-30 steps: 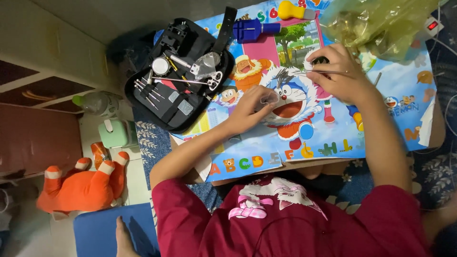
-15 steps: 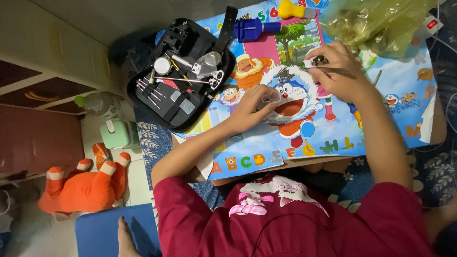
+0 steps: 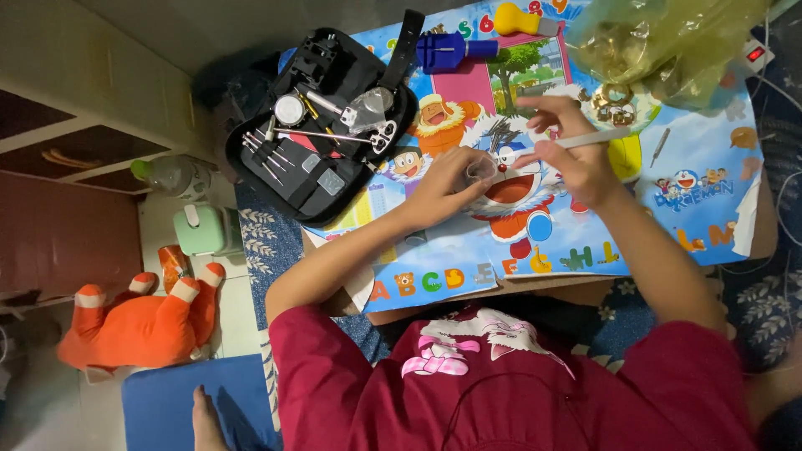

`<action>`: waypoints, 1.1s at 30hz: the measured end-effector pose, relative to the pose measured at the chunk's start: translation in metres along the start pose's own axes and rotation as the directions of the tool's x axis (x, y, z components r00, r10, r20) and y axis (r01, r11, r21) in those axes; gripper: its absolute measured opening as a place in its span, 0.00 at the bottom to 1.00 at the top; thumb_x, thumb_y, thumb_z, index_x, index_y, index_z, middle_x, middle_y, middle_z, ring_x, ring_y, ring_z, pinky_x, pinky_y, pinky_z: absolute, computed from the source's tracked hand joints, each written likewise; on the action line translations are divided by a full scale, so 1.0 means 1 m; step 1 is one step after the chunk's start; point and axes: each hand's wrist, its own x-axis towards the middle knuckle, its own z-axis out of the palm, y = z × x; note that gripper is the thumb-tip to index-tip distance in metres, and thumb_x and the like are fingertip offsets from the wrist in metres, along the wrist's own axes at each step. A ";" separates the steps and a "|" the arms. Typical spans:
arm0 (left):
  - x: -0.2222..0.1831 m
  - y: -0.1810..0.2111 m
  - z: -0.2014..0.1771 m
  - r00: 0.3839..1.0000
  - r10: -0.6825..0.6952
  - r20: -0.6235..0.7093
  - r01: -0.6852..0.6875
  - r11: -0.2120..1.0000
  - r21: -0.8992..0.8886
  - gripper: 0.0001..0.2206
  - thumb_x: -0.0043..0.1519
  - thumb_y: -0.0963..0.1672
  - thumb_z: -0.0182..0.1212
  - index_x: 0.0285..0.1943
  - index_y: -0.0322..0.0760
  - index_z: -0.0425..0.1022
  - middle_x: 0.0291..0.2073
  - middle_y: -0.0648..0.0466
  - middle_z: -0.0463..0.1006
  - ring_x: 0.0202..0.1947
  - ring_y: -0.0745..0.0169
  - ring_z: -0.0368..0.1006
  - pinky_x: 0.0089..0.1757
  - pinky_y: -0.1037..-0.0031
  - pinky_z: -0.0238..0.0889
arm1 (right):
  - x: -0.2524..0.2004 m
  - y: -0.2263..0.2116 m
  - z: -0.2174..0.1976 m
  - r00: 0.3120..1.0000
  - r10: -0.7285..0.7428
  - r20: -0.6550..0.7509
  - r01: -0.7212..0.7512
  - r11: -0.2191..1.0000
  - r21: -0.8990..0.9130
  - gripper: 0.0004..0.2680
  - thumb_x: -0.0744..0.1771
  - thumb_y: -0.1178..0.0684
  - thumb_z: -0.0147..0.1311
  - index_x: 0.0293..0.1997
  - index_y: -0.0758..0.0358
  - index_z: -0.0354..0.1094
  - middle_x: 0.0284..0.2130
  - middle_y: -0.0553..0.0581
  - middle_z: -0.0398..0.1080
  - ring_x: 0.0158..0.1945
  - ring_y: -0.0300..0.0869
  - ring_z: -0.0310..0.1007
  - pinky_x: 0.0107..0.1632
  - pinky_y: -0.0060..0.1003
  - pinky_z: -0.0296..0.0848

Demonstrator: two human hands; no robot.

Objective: Repairing a watch by manipulating small internal components using precision tools on a low table.

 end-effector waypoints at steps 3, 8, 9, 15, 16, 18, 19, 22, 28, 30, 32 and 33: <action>0.000 0.001 -0.002 1.000 -0.004 0.008 0.004 1.000 0.004 0.16 0.67 0.52 0.60 0.56 0.41 0.74 0.39 0.50 0.78 0.44 0.53 0.73 0.49 0.64 0.59 | -0.003 0.019 0.005 0.998 0.060 0.014 -0.061 0.981 0.183 0.22 0.70 0.48 0.47 0.72 0.69 0.55 0.48 0.60 0.56 0.54 0.42 0.51 0.43 0.54 0.81; 0.000 0.003 -0.001 1.000 -0.010 0.010 0.009 1.000 0.017 0.18 0.66 0.53 0.60 0.56 0.40 0.74 0.39 0.50 0.78 0.44 0.53 0.73 0.50 0.64 0.59 | -0.002 0.022 0.003 0.999 0.041 0.025 -0.045 0.981 0.190 0.21 0.70 0.51 0.47 0.70 0.74 0.56 0.47 0.64 0.55 0.52 0.44 0.51 0.38 0.54 0.82; 0.000 0.003 -0.001 1.000 -0.010 0.011 0.009 1.000 0.027 0.18 0.66 0.54 0.60 0.55 0.41 0.74 0.39 0.51 0.78 0.45 0.55 0.73 0.50 0.65 0.58 | -0.002 0.022 0.002 0.999 0.038 0.020 -0.041 0.980 0.195 0.21 0.70 0.51 0.47 0.70 0.75 0.56 0.47 0.64 0.55 0.52 0.44 0.50 0.38 0.55 0.82; -0.001 -0.002 0.001 1.000 -0.010 0.014 0.010 1.000 0.024 0.19 0.65 0.55 0.61 0.56 0.44 0.74 0.40 0.54 0.79 0.45 0.58 0.73 0.50 0.68 0.58 | -0.007 0.039 -0.001 1.000 0.016 -0.004 -0.016 0.992 0.121 0.17 0.70 0.48 0.47 0.62 0.72 0.63 0.51 0.63 0.61 0.55 0.41 0.53 0.40 0.46 0.82; -0.001 -0.002 0.001 1.000 -0.011 0.015 0.011 1.000 0.023 0.19 0.65 0.55 0.61 0.56 0.44 0.74 0.40 0.54 0.79 0.45 0.58 0.73 0.50 0.68 0.58 | -0.009 0.041 -0.001 1.000 0.018 -0.005 -0.017 0.992 0.122 0.17 0.70 0.48 0.47 0.62 0.72 0.63 0.51 0.63 0.61 0.55 0.41 0.53 0.40 0.46 0.82; -0.001 -0.002 0.001 1.000 -0.004 0.019 0.003 0.999 0.034 0.18 0.65 0.55 0.61 0.56 0.45 0.73 0.40 0.55 0.78 0.45 0.59 0.72 0.50 0.68 0.58 | -0.012 0.045 -0.002 0.999 -0.032 -0.020 0.033 0.996 0.088 0.15 0.70 0.47 0.47 0.54 0.71 0.67 0.52 0.64 0.65 0.56 0.45 0.56 0.47 0.40 0.79; 0.000 0.001 0.000 1.000 -0.005 0.020 0.005 0.999 0.033 0.18 0.65 0.55 0.61 0.56 0.45 0.73 0.40 0.55 0.78 0.45 0.59 0.72 0.50 0.68 0.58 | -0.010 0.045 -0.003 0.999 -0.030 -0.020 0.032 0.996 0.089 0.15 0.70 0.47 0.47 0.54 0.71 0.67 0.52 0.64 0.65 0.56 0.45 0.56 0.47 0.40 0.79; 0.003 0.013 -0.004 1.000 -0.006 0.029 0.006 1.000 0.007 0.18 0.65 0.55 0.61 0.55 0.43 0.74 0.39 0.53 0.77 0.44 0.58 0.72 0.50 0.67 0.58 | -0.006 0.040 -0.007 0.991 -0.129 -0.021 0.129 0.990 0.051 0.14 0.71 0.47 0.45 0.46 0.72 0.70 0.57 0.66 0.59 0.55 0.46 0.55 0.49 0.46 0.79; 0.005 0.027 -0.009 0.997 -0.025 0.077 0.021 0.998 0.051 0.13 0.63 0.46 0.60 0.53 0.38 0.72 0.44 0.53 0.77 0.45 0.59 0.69 0.53 0.68 0.56 | -0.009 0.050 -0.017 0.966 -0.131 -0.224 0.078 0.970 -0.231 0.12 0.68 0.59 0.37 0.44 0.76 0.70 0.56 0.67 0.63 0.42 0.44 0.57 0.45 0.39 0.61; 0.005 0.026 -0.008 0.997 -0.025 0.077 0.021 0.998 0.055 0.13 0.63 0.46 0.60 0.53 0.37 0.72 0.45 0.52 0.77 0.45 0.59 0.69 0.52 0.68 0.57 | -0.017 0.062 -0.026 0.928 0.091 -0.360 -0.231 0.901 -0.367 0.07 0.68 0.60 0.46 0.40 0.70 0.73 0.29 0.59 0.71 0.32 0.46 0.66 0.36 0.38 0.64; 0.004 0.025 -0.008 0.997 -0.031 0.076 0.027 0.998 0.054 0.13 0.63 0.46 0.60 0.53 0.37 0.72 0.44 0.52 0.77 0.45 0.59 0.69 0.52 0.68 0.57 | -0.016 0.062 -0.029 0.933 0.018 -0.358 -0.200 0.855 -0.478 0.05 0.68 0.62 0.51 0.38 0.72 0.74 0.28 0.59 0.71 0.29 0.46 0.66 0.34 0.38 0.64; 0.005 0.025 -0.008 0.997 -0.037 0.075 0.033 0.998 0.054 0.13 0.63 0.46 0.60 0.53 0.37 0.73 0.44 0.52 0.77 0.46 0.59 0.69 0.52 0.68 0.57 | -0.016 0.062 -0.031 0.937 -0.054 -0.345 -0.169 0.795 -0.582 0.04 0.68 0.63 0.56 0.36 0.74 0.74 0.26 0.60 0.71 0.26 0.47 0.65 0.32 0.39 0.64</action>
